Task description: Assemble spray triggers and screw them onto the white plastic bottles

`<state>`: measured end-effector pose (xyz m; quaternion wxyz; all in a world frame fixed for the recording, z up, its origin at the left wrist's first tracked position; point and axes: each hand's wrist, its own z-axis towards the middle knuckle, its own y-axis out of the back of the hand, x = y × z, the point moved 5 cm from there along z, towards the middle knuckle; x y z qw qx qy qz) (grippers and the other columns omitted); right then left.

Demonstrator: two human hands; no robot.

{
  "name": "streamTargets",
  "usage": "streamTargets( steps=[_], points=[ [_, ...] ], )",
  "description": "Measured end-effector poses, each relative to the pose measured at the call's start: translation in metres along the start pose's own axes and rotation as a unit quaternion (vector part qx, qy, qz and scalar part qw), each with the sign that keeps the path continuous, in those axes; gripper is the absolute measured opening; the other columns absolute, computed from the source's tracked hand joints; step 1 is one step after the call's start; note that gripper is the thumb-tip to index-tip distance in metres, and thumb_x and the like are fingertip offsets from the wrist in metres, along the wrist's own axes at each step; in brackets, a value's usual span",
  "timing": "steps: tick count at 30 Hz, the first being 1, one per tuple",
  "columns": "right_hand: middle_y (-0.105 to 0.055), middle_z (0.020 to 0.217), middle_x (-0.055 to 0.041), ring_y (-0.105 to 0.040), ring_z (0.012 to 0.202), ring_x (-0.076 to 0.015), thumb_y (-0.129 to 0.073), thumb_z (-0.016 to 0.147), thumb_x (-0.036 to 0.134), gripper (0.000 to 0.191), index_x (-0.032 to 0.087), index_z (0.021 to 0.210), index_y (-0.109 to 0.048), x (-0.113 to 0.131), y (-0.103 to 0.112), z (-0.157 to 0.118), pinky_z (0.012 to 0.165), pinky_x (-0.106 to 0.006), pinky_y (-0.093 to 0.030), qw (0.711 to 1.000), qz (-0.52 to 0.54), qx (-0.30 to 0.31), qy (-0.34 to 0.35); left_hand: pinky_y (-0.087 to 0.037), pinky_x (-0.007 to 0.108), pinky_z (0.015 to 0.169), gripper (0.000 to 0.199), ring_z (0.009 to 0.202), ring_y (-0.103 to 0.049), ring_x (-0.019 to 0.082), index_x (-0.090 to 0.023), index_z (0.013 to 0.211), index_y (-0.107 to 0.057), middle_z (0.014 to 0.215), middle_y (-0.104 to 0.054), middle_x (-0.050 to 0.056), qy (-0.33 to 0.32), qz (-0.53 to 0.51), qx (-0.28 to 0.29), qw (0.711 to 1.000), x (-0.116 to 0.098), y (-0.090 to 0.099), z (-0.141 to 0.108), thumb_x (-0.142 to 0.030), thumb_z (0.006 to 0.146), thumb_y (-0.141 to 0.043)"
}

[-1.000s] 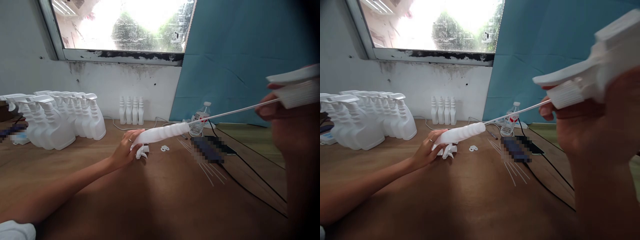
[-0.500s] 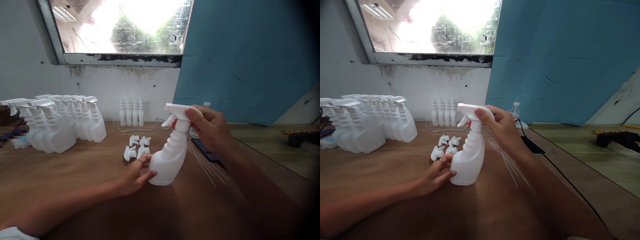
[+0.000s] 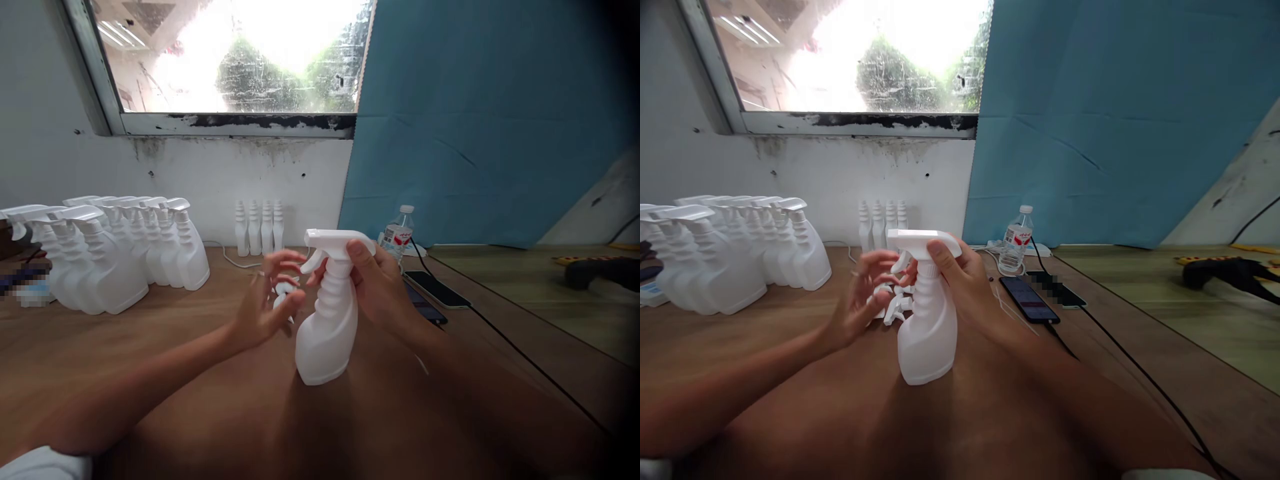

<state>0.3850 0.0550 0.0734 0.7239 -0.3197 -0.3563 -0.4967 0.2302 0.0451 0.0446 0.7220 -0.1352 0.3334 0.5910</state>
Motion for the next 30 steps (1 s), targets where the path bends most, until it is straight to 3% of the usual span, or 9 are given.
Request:
streamTargets(
  steps=[2,4,8,12,16,20,24,30],
  points=[
    [-0.067,0.073,-0.0038,-0.066,0.063,-0.0175,-0.057,0.085,0.054,0.036,0.018,0.094,-0.059,-0.001,0.000,0.000,0.053,-0.028,-0.054,1.000,0.010,-0.007,-0.010,-0.049,0.032,0.085,0.040,0.103,-0.057,0.018,-0.025,0.124,-0.044,0.121,-0.053,0.009,-0.023,0.024,-0.016,0.999,-0.022,0.003,0.030,-0.043,0.090,-0.053],
    [-0.066,0.070,-0.0035,-0.065,0.061,-0.0176,-0.058,0.085,0.054,0.037,0.018,0.094,-0.059,-0.001,0.001,0.000,0.052,-0.028,-0.054,1.000,0.012,-0.010,-0.021,-0.050,0.026,0.078,0.038,0.097,-0.060,0.016,-0.023,0.119,-0.052,0.108,-0.060,0.005,-0.016,0.091,0.003,0.996,-0.041,-0.001,0.056,-0.043,0.087,-0.059],
    [-0.064,0.067,-0.0039,-0.064,0.061,-0.0187,-0.054,0.087,0.056,0.039,0.018,0.094,-0.059,0.000,0.002,0.001,0.053,-0.031,-0.054,0.999,0.017,-0.002,-0.029,-0.048,0.020,0.059,0.028,0.070,-0.063,0.011,-0.018,0.094,-0.067,0.087,-0.066,0.001,0.021,0.180,0.066,0.981,-0.061,-0.011,0.081,-0.043,0.084,-0.062],
    [-0.065,0.074,-0.0055,-0.064,0.068,-0.0192,-0.053,0.088,0.051,0.033,0.019,0.096,-0.059,0.003,-0.002,0.000,0.059,-0.031,-0.053,0.999,0.026,0.037,-0.018,-0.048,0.021,0.055,0.026,0.058,-0.061,0.010,-0.015,0.090,-0.068,0.074,-0.066,0.000,0.049,0.161,0.099,0.981,-0.060,-0.011,0.081,-0.040,0.086,-0.060],
    [-0.066,0.089,-0.0071,-0.064,0.080,-0.0210,-0.061,0.084,0.037,0.023,0.020,0.098,-0.060,0.003,-0.005,-0.002,0.067,-0.033,-0.053,0.994,0.048,0.099,-0.025,-0.048,0.022,0.060,0.022,0.071,-0.062,0.011,-0.016,0.088,-0.070,0.088,-0.067,0.003,0.047,0.168,0.089,0.981,-0.060,-0.001,0.080,-0.036,0.084,-0.061],
    [-0.066,0.098,-0.0080,-0.065,0.084,-0.0205,-0.063,0.084,0.029,0.022,0.018,0.103,-0.060,-0.006,-0.004,-0.002,0.072,-0.033,-0.053,0.987,0.045,0.143,-0.057,-0.046,0.022,0.063,0.021,0.077,-0.061,0.012,-0.016,0.085,-0.071,0.083,-0.068,0.002,0.040,0.200,0.076,0.976,-0.063,0.007,0.081,-0.034,0.083,-0.063],
    [-0.067,0.091,-0.0072,-0.066,0.081,-0.0195,-0.063,0.085,0.030,0.024,0.018,0.105,-0.058,-0.015,-0.005,-0.002,0.073,-0.035,-0.054,0.985,0.046,0.148,-0.071,-0.045,0.023,0.061,0.024,0.071,-0.060,0.012,-0.013,0.083,-0.070,0.078,-0.068,0.004,0.059,0.211,0.079,0.973,-0.061,0.010,0.082,-0.036,0.082,-0.064],
    [-0.063,0.087,-0.0040,-0.064,0.077,-0.0179,-0.068,0.082,0.030,0.029,0.020,0.105,-0.053,-0.018,-0.010,-0.007,0.069,-0.034,-0.055,0.991,0.052,0.109,-0.061,-0.043,0.023,0.057,0.025,0.068,-0.058,0.011,-0.013,0.084,-0.070,0.075,-0.067,0.004,0.069,0.215,0.084,0.971,-0.062,0.011,0.079,-0.037,0.081,-0.065]
  ],
)
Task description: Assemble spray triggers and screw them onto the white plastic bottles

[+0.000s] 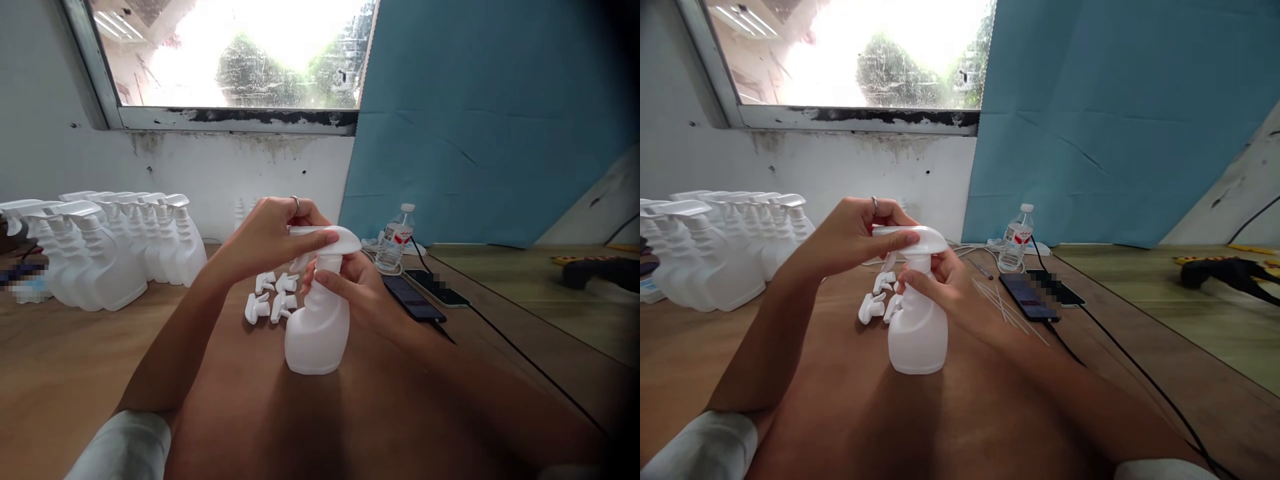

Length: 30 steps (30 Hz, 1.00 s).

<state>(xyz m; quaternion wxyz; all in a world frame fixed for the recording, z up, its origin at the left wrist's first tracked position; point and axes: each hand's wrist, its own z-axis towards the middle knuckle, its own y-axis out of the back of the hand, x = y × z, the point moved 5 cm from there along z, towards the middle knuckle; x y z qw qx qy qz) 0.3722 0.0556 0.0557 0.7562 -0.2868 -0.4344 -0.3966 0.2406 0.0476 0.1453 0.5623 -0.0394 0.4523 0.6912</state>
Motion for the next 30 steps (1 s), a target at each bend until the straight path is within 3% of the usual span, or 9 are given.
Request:
streamTargets(
  steps=[5,9,13,18,23,26,30],
  points=[
    [-0.064,0.086,-0.0057,-0.064,0.076,-0.0183,-0.063,0.085,0.034,0.023,0.018,0.100,-0.056,0.0032,-0.0023,0.0016,0.068,-0.034,-0.054,0.999,0.024,0.039,0.006,-0.040,0.022,0.054,0.026,0.063,-0.055,0.010,-0.014,0.084,-0.069,0.070,-0.064,0.003,0.006,0.012,0.009,1.000,0.0015,-0.0002,0.0004,-0.039,0.081,-0.064],
    [-0.064,0.078,-0.0044,-0.062,0.071,-0.0171,-0.067,0.082,0.033,0.021,0.018,0.094,-0.058,0.0030,-0.0003,0.0038,0.066,-0.032,-0.053,0.999,-0.030,0.020,-0.015,-0.039,0.022,0.052,0.027,0.060,-0.052,0.010,-0.014,0.084,-0.069,0.070,-0.062,0.003,0.008,0.012,0.021,1.000,0.0039,0.0001,0.0020,-0.041,0.080,-0.064],
    [-0.065,0.083,-0.0057,-0.064,0.076,-0.0186,-0.065,0.083,0.037,0.024,0.017,0.095,-0.059,0.0043,-0.0030,0.0046,0.070,-0.035,-0.054,0.998,0.019,0.056,-0.009,-0.038,0.022,0.053,0.025,0.061,-0.052,0.010,-0.014,0.084,-0.068,0.069,-0.060,0.002,0.009,0.019,0.022,1.000,0.0039,0.0012,0.0012,-0.039,0.081,-0.063],
    [-0.066,0.080,-0.0062,-0.064,0.075,-0.0188,-0.067,0.082,0.031,0.020,0.016,0.093,-0.060,0.0047,-0.0002,0.0046,0.069,-0.033,-0.053,0.999,-0.024,0.039,-0.012,-0.038,0.022,0.054,0.024,0.064,-0.053,0.011,-0.015,0.084,-0.069,0.071,-0.061,0.002,0.007,0.027,0.022,0.999,0.0017,0.0001,0.0002,-0.038,0.080,-0.064],
    [-0.068,0.091,-0.0083,-0.064,0.077,-0.0183,-0.067,0.081,0.035,0.026,0.016,0.097,-0.061,0.0048,-0.0011,0.0059,0.068,-0.032,-0.053,0.998,0.003,0.067,-0.004,-0.039,0.022,0.054,0.024,0.065,-0.054,0.011,-0.014,0.086,-0.069,0.071,-0.062,0.002,0.009,0.023,0.024,0.999,0.0005,-0.0006,0.0001,-0.037,0.080,-0.063],
    [-0.068,0.083,-0.0063,-0.065,0.075,-0.0184,-0.071,0.078,0.031,0.023,0.016,0.092,-0.062,0.0035,0.0002,0.0067,0.067,-0.032,-0.053,0.999,-0.019,0.042,-0.015,-0.038,0.022,0.053,0.023,0.063,-0.053,0.010,-0.015,0.083,-0.069,0.070,-0.061,0.002,0.007,0.029,0.021,0.999,-0.0003,-0.0006,0.0000,-0.037,0.080,-0.063],
    [-0.066,0.083,-0.0060,-0.065,0.074,-0.0189,-0.069,0.077,0.039,0.028,0.017,0.093,-0.062,0.0040,-0.0026,0.0071,0.067,-0.033,-0.053,0.997,0.034,0.061,-0.024,-0.038,0.022,0.053,0.022,0.063,-0.053,0.011,-0.016,0.082,-0.068,0.069,-0.061,0.001,0.011,0.038,0.024,0.999,-0.0005,-0.0009,-0.0001,-0.037,0.080,-0.063]
  ],
)
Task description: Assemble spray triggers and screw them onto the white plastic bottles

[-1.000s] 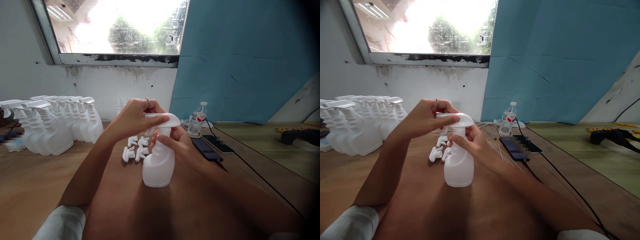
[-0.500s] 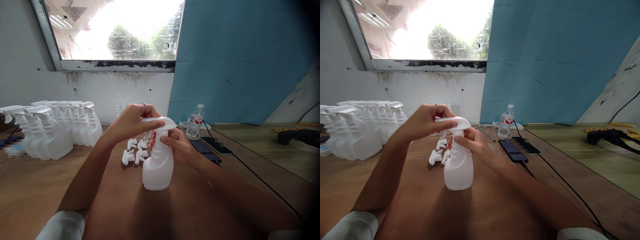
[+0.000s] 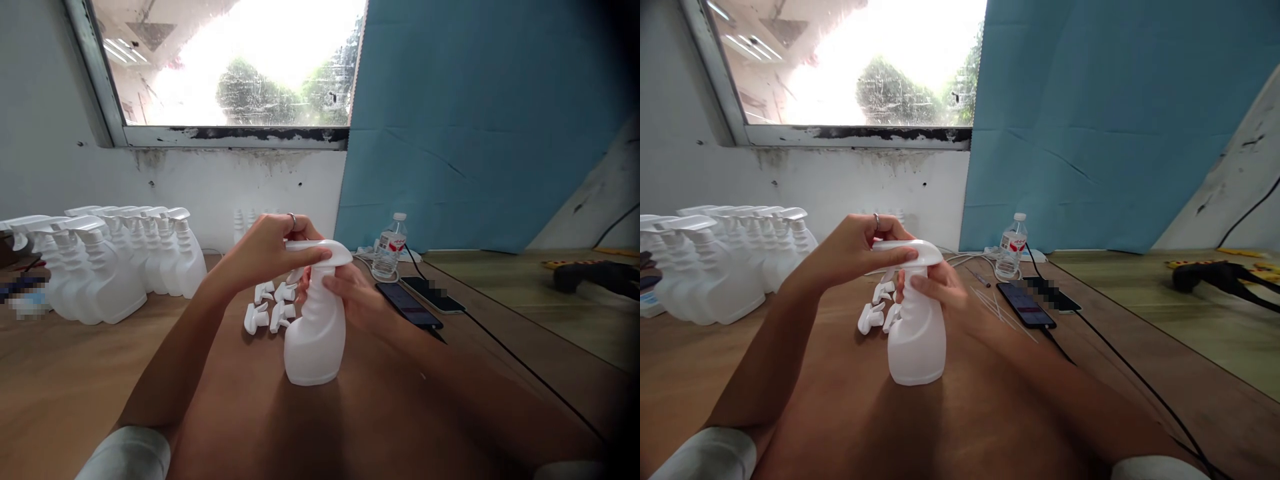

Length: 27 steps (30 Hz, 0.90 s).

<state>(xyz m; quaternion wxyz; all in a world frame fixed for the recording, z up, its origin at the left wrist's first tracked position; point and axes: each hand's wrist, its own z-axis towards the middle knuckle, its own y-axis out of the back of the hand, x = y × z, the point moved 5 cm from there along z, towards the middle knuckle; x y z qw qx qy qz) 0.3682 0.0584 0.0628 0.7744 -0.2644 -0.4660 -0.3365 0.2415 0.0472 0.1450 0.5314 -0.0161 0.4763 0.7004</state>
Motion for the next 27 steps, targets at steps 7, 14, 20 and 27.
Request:
streamTargets(
  steps=[7,14,20,27],
  points=[
    [-0.067,0.078,-0.0061,-0.065,0.071,-0.0187,-0.068,0.079,0.034,0.021,0.016,0.090,-0.062,-0.0013,0.0014,0.0001,0.067,-0.033,-0.053,1.000,-0.021,0.000,-0.002,-0.037,0.023,0.053,0.023,0.064,-0.053,0.011,-0.016,0.082,-0.068,0.069,-0.060,0.001,0.004,0.004,-0.002,1.000,0.0014,0.0002,0.0001,-0.038,0.079,-0.064],
    [-0.066,0.078,-0.0072,-0.063,0.071,-0.0186,-0.066,0.081,0.035,0.023,0.014,0.090,-0.062,-0.0042,0.0010,-0.0008,0.066,-0.033,-0.052,1.000,0.000,0.017,-0.016,-0.038,0.023,0.054,0.024,0.064,-0.053,0.011,-0.015,0.082,-0.068,0.071,-0.062,0.002,0.000,0.002,-0.001,1.000,0.0005,0.0000,-0.0003,-0.039,0.079,-0.064],
    [-0.065,0.082,-0.0081,-0.062,0.069,-0.0178,-0.065,0.080,0.039,0.027,0.014,0.087,-0.062,-0.0019,-0.0016,-0.0010,0.063,-0.032,-0.052,0.999,0.043,0.010,0.006,-0.040,0.023,0.058,0.022,0.067,-0.053,0.011,-0.015,0.079,-0.068,0.073,-0.064,0.001,-0.005,0.002,-0.002,1.000,-0.0023,-0.0004,-0.0003,-0.038,0.078,-0.065],
    [-0.064,0.077,-0.0068,-0.062,0.069,-0.0182,-0.063,0.081,0.033,0.021,0.014,0.088,-0.061,-0.0011,-0.0004,0.0002,0.062,-0.031,-0.050,0.999,0.043,0.006,0.004,-0.038,0.023,0.056,0.022,0.064,-0.050,0.010,-0.017,0.079,-0.068,0.070,-0.061,0.000,0.000,0.011,-0.005,1.000,-0.0005,0.0004,-0.0005,-0.039,0.078,-0.065]
  ],
)
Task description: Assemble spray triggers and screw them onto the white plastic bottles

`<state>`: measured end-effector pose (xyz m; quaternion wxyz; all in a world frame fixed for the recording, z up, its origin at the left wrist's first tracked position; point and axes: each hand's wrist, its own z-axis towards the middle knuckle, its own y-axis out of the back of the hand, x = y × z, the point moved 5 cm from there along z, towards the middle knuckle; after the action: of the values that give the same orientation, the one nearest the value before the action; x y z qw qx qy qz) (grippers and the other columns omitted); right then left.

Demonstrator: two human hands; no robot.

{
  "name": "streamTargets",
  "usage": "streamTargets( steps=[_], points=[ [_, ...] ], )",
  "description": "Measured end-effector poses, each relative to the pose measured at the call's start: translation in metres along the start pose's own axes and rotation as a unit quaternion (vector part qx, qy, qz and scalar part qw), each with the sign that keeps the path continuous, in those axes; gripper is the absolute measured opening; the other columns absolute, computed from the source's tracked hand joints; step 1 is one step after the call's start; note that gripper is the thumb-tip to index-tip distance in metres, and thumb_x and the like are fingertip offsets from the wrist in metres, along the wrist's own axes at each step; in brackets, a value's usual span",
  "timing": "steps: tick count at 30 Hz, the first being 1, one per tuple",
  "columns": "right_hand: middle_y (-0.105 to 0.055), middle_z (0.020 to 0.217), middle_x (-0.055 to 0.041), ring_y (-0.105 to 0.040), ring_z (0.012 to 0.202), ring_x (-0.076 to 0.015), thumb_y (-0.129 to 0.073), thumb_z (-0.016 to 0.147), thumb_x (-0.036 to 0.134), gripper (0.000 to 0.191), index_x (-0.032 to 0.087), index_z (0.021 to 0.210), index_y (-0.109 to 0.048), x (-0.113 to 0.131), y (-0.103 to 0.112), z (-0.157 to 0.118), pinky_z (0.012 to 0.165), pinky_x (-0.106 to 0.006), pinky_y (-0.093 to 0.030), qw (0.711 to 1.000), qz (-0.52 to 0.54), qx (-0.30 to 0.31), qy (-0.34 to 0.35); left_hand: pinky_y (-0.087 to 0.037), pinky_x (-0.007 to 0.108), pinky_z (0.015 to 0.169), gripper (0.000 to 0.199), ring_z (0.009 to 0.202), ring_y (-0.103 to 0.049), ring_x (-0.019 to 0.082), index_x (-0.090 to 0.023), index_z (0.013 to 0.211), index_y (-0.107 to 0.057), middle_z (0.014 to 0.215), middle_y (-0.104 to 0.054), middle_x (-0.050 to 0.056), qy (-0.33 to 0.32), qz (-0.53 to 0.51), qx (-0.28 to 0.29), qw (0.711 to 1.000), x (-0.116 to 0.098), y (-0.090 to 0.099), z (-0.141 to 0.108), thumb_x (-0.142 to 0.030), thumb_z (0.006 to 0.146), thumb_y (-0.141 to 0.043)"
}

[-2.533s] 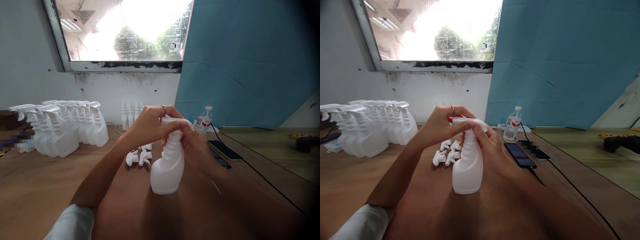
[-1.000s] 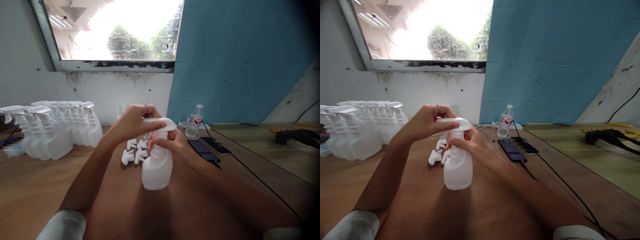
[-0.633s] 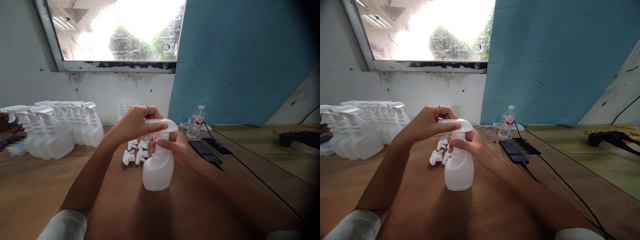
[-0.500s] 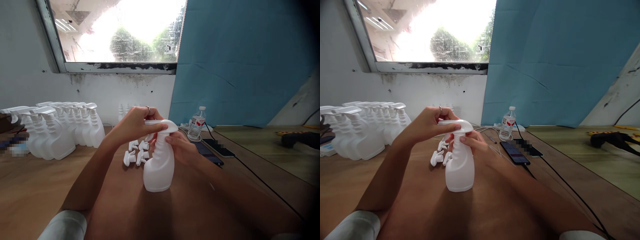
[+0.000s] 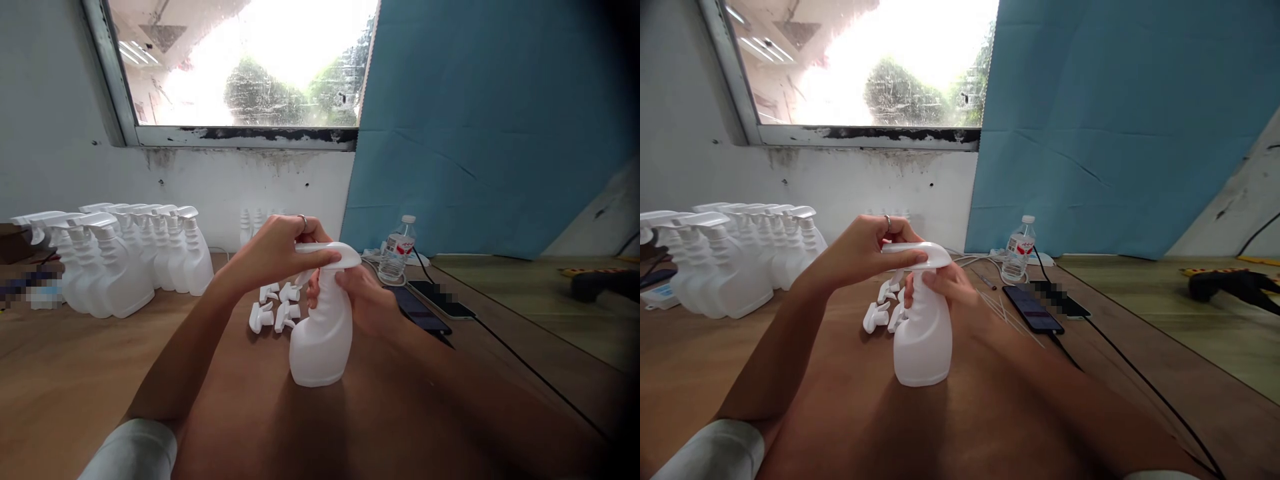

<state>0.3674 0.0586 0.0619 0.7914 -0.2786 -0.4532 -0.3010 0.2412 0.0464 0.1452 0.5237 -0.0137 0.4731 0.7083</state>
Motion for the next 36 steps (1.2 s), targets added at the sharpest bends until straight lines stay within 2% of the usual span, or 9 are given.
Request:
streamTargets(
  steps=[3,7,12,19,21,25,28,32,36],
  points=[
    [-0.065,0.086,-0.0096,-0.063,0.076,-0.0200,-0.062,0.080,0.032,0.023,0.012,0.091,-0.064,-0.001,0.000,0.000,0.067,-0.033,-0.051,0.999,0.023,0.032,-0.014,-0.039,0.024,0.057,0.024,0.065,-0.051,0.011,-0.016,0.079,-0.068,0.071,-0.061,0.000,0.002,0.001,0.003,1.000,0.001,0.000,0.000,-0.040,0.077,-0.065],
    [-0.064,0.079,-0.0070,-0.061,0.072,-0.0174,-0.066,0.080,0.029,0.018,0.012,0.089,-0.064,-0.004,0.004,0.000,0.067,-0.031,-0.051,0.999,-0.016,0.023,-0.019,-0.039,0.024,0.057,0.024,0.065,-0.052,0.011,-0.016,0.080,-0.068,0.072,-0.062,0.001,0.001,0.006,0.001,1.000,0.001,0.000,0.001,-0.040,0.078,-0.064],
    [-0.064,0.087,-0.0106,-0.062,0.076,-0.0199,-0.064,0.082,0.038,0.029,0.012,0.092,-0.064,-0.003,0.001,0.000,0.067,-0.033,-0.051,0.999,0.012,0.042,-0.012,-0.039,0.023,0.055,0.025,0.065,-0.053,0.011,-0.016,0.080,-0.067,0.071,-0.062,0.001,0.007,0.006,0.003,1.000,0.000,-0.001,-0.001,-0.041,0.078,-0.064],
    [-0.060,0.074,-0.0049,-0.058,0.066,-0.0160,-0.064,0.084,0.037,0.024,0.014,0.086,-0.059,-0.008,0.001,-0.002,0.061,-0.030,-0.049,0.998,-0.050,-0.023,0.032,-0.041,0.023,0.056,0.023,0.065,-0.054,0.011,-0.017,0.080,-0.068,0.072,-0.063,0.001,0.015,-0.003,0.003,1.000,0.001,-0.001,-0.001,-0.039,0.078,-0.065],
    [-0.060,0.074,-0.0049,-0.058,0.065,-0.0155,-0.063,0.085,0.037,0.023,0.014,0.085,-0.058,-0.007,0.001,-0.001,0.061,-0.030,-0.049,0.997,-0.061,-0.032,0.022,-0.041,0.023,0.056,0.024,0.065,-0.055,0.011,-0.017,0.080,-0.068,0.073,-0.064,0.002,0.019,-0.013,0.005,1.000,0.004,0.000,0.000,-0.040,0.078,-0.066],
    [-0.065,0.081,-0.0077,-0.061,0.075,-0.0174,-0.066,0.083,0.033,0.023,0.012,0.092,-0.062,-0.002,0.005,0.005,0.068,-0.030,-0.050,0.994,-0.077,0.042,-0.064,-0.044,0.024,0.059,0.026,0.068,-0.057,0.012,-0.016,0.081,-0.069,0.075,-0.065,0.003,0.006,-0.057,0.025,0.998,0.006,0.000,0.003,-0.042,0.076,-0.068],
    [-0.066,0.085,-0.0079,-0.062,0.083,-0.0187,-0.071,0.075,0.029,0.036,0.012,0.104,-0.062,0.000,0.009,0.007,0.070,-0.029,-0.050,0.983,-0.090,0.113,-0.114,-0.046,0.024,0.059,0.029,0.069,-0.059,0.013,-0.016,0.088,-0.071,0.081,-0.067,0.004,-0.020,-0.104,0.054,0.993,0.007,-0.005,0.006,-0.043,0.077,-0.068],
    [-0.062,0.075,-0.0042,-0.056,0.070,-0.0141,-0.069,0.075,0.032,0.041,0.011,0.109,-0.060,-0.002,0.011,0.006,0.063,-0.026,-0.045,0.985,-0.069,0.132,-0.089,-0.046,0.024,0.057,0.032,0.064,-0.059,0.011,-0.018,0.098,-0.072,0.087,-0.067,0.005,-0.063,-0.095,0.057,0.992,0.005,-0.007,0.008,-0.045,0.080,-0.066],
    [-0.058,0.073,-0.0027,-0.054,0.064,-0.0122,-0.062,0.084,0.030,0.017,0.014,0.088,-0.058,-0.003,0.002,0.003,0.062,-0.027,-0.043,0.990,-0.059,0.118,-0.043,-0.048,0.025,0.069,0.028,0.080,-0.062,0.014,-0.021,0.103,-0.072,0.093,-0.069,0.005,-0.106,-0.067,0.076,0.989,0.000,-0.001,0.005,-0.040,0.085,-0.062]
  ],
)
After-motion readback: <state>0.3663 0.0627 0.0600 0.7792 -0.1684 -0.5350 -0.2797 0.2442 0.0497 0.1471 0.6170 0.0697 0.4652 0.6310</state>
